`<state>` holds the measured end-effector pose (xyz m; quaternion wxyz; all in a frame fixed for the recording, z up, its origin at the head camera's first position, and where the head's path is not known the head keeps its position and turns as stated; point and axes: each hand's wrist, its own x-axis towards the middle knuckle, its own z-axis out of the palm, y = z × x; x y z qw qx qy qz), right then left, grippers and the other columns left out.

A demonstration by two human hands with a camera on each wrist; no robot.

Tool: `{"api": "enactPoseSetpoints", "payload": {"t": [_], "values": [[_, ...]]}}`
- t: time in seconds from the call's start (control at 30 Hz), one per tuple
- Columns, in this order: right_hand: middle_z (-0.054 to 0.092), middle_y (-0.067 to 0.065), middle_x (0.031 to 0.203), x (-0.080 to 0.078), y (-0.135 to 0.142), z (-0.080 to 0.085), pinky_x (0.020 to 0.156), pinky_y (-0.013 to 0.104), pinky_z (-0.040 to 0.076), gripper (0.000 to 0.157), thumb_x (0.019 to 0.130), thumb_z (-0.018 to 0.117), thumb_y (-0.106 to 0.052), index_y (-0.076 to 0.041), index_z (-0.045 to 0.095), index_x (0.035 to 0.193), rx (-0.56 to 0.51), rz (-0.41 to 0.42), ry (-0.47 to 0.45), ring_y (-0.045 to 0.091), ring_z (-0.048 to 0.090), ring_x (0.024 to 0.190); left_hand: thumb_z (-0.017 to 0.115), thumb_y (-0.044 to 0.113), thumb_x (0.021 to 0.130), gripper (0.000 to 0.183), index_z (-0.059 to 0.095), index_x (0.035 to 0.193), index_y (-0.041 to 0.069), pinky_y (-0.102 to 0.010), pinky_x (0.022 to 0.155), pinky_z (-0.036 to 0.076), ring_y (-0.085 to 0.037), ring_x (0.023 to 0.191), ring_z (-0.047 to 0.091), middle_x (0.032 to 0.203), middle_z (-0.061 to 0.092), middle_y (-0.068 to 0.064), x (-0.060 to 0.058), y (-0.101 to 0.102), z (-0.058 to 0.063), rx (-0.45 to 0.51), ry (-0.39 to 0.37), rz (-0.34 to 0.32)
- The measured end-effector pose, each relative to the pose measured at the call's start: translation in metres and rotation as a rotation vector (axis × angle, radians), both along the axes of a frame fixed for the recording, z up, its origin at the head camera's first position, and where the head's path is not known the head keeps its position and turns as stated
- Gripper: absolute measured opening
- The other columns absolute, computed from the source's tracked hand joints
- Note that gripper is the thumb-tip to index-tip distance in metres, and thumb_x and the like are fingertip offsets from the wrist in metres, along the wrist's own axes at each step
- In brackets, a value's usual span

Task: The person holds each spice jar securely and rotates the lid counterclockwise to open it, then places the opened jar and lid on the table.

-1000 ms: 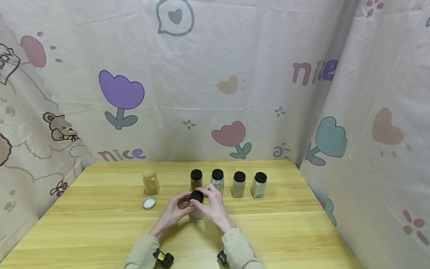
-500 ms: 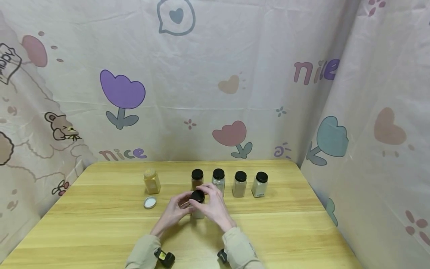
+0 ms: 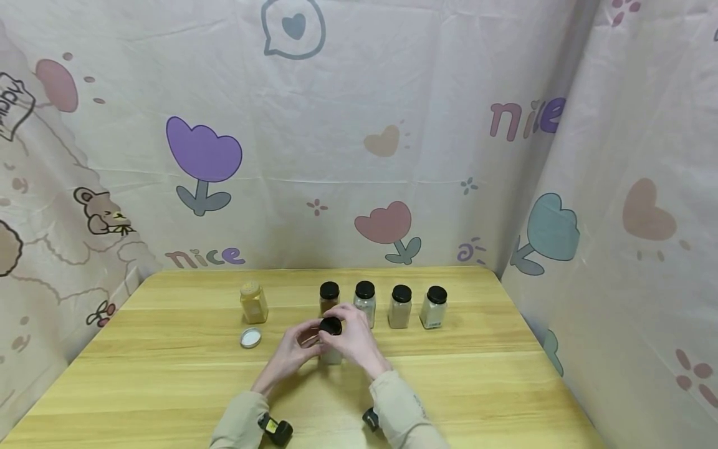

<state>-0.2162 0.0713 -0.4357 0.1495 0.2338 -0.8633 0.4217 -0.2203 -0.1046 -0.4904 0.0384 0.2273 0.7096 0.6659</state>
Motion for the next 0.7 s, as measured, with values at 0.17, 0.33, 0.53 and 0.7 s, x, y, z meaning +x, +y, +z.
{"api": "enactPoseSetpoints", "payload": {"t": [0.17, 0.33, 0.53, 0.7], "values": [[0.072, 0.011, 0.118, -0.0001, 0.0047, 0.0017, 0.105, 0.043, 0.053, 0.033, 0.077, 0.074, -0.001, -0.002, 0.074, 0.111, -0.008, 0.114, -0.041, 0.029, 0.066, 0.114, 0.073, -0.004, 0.086, 0.054, 0.05, 0.134, -0.016, -0.037, 0.114, 0.046, -0.05, 0.131, 0.052, 0.138, 0.053, -0.037, -0.0001, -0.001, -0.0009, -0.017, 0.005, 0.015], [0.069, 0.009, 0.119, 0.001, 0.005, -0.0014, 0.1, 0.042, 0.053, 0.041, 0.081, 0.082, -0.015, -0.002, 0.071, 0.118, -0.041, 0.057, -0.058, 0.026, 0.063, 0.112, 0.073, -0.002, 0.086, 0.055, 0.051, 0.135, -0.014, -0.031, 0.112, 0.049, -0.046, 0.131, 0.054, 0.138, 0.054, -0.034, -0.0003, -0.0003, -0.0005, -0.015, -0.006, 0.012], [0.067, 0.002, 0.104, 0.0026, 0.0017, -0.0054, 0.079, 0.025, 0.051, 0.039, 0.077, 0.088, -0.029, -0.007, 0.075, 0.106, -0.037, -0.107, -0.025, 0.015, 0.058, 0.091, 0.073, -0.002, 0.088, 0.051, 0.053, 0.134, -0.012, -0.029, 0.109, 0.052, -0.046, 0.129, 0.055, 0.136, 0.055, -0.035, 0.0, 0.0002, -0.0006, -0.013, -0.012, 0.011], [0.068, 0.003, 0.1, 0.0035, 0.001, -0.004, 0.076, 0.021, 0.051, 0.03, 0.078, 0.087, -0.025, -0.009, 0.076, 0.101, -0.029, -0.105, -0.017, 0.016, 0.06, 0.089, 0.072, -0.004, 0.087, 0.05, 0.053, 0.133, -0.013, -0.028, 0.108, 0.052, -0.042, 0.128, 0.057, 0.136, 0.055, -0.036, -0.0003, 0.0002, -0.0017, -0.01, -0.004, 0.016]]}}
